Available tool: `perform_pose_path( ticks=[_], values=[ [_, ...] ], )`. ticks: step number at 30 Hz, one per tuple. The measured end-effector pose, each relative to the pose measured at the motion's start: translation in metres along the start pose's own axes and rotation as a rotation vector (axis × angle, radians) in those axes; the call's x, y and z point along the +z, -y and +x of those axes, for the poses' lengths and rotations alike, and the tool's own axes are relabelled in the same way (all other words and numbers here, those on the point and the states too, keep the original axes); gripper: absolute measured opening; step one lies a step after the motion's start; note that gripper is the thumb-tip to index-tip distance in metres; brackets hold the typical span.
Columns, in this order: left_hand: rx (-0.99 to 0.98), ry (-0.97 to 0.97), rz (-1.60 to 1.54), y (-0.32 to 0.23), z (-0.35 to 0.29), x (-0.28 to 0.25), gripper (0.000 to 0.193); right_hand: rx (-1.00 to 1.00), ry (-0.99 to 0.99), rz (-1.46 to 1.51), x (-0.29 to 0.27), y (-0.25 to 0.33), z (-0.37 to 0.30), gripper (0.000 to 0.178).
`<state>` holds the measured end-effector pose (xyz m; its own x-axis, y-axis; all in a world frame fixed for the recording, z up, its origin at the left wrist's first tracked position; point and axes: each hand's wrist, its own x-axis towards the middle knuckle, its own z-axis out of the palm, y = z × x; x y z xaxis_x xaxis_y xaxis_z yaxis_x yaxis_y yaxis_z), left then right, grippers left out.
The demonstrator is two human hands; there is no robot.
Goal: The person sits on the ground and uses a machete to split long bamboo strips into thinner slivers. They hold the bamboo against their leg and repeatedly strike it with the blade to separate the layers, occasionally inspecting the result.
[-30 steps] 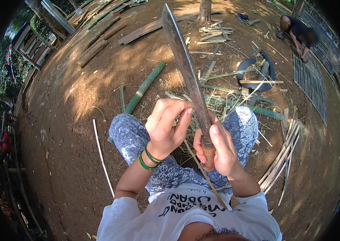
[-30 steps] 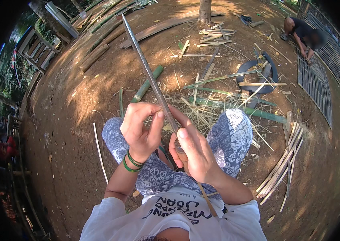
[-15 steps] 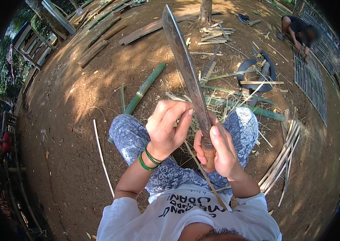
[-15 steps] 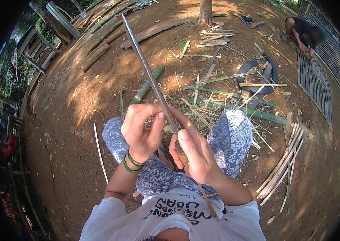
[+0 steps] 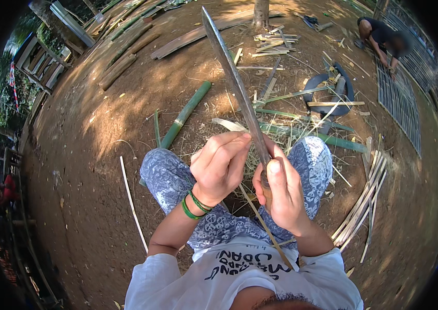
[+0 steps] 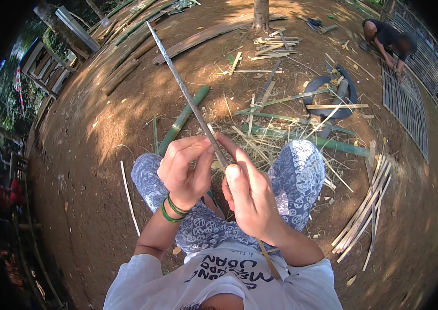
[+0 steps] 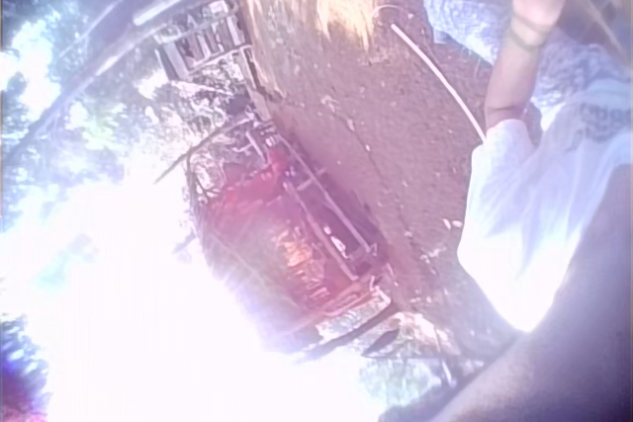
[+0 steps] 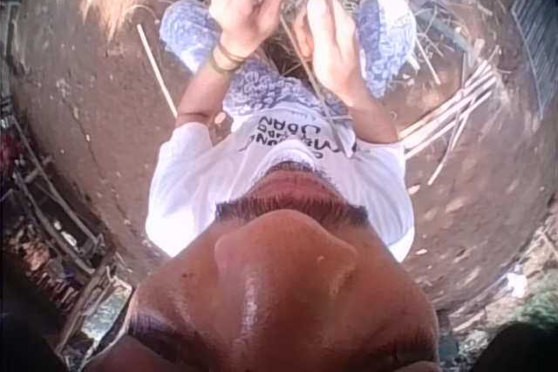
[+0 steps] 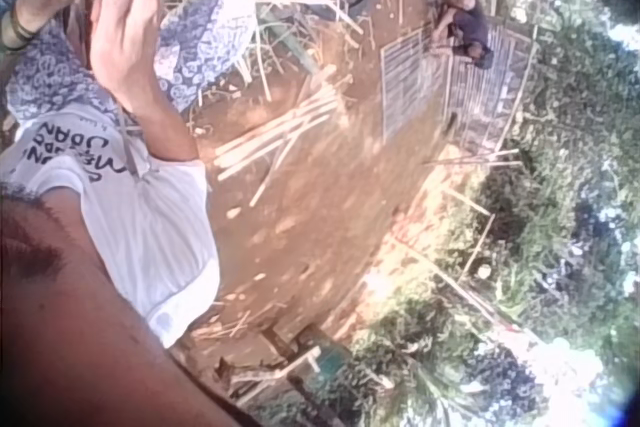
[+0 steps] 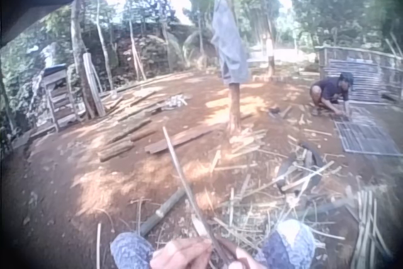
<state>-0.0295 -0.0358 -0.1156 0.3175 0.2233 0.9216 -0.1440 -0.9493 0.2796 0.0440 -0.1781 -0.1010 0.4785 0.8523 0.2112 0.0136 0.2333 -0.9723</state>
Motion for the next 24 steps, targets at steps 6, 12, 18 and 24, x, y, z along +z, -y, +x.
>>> perform_pose_path(
  ticks=[6, 12, 18, 24],
  values=[
    [0.025, 0.015, -0.026, 0.001, 0.0, 0.003, 0.023, 0.026, -0.049, -0.023, -0.002, 0.001, 0.0, 0.049],
    [0.056, 0.062, -0.065, 0.005, -0.004, 0.001, 0.026, 0.02, -0.081, -0.02, 0.0, -0.004, 0.002, 0.041],
    [0.033, 0.136, -0.099, -0.008, -0.025, 0.0, 0.028, 0.18, 0.017, 0.147, -0.009, -0.015, 0.012, 0.041],
    [0.01, 0.067, -0.135, -0.007, -0.039, -0.001, 0.035, 0.147, 0.095, 0.16, -0.01, -0.011, 0.003, 0.067]
  ],
)
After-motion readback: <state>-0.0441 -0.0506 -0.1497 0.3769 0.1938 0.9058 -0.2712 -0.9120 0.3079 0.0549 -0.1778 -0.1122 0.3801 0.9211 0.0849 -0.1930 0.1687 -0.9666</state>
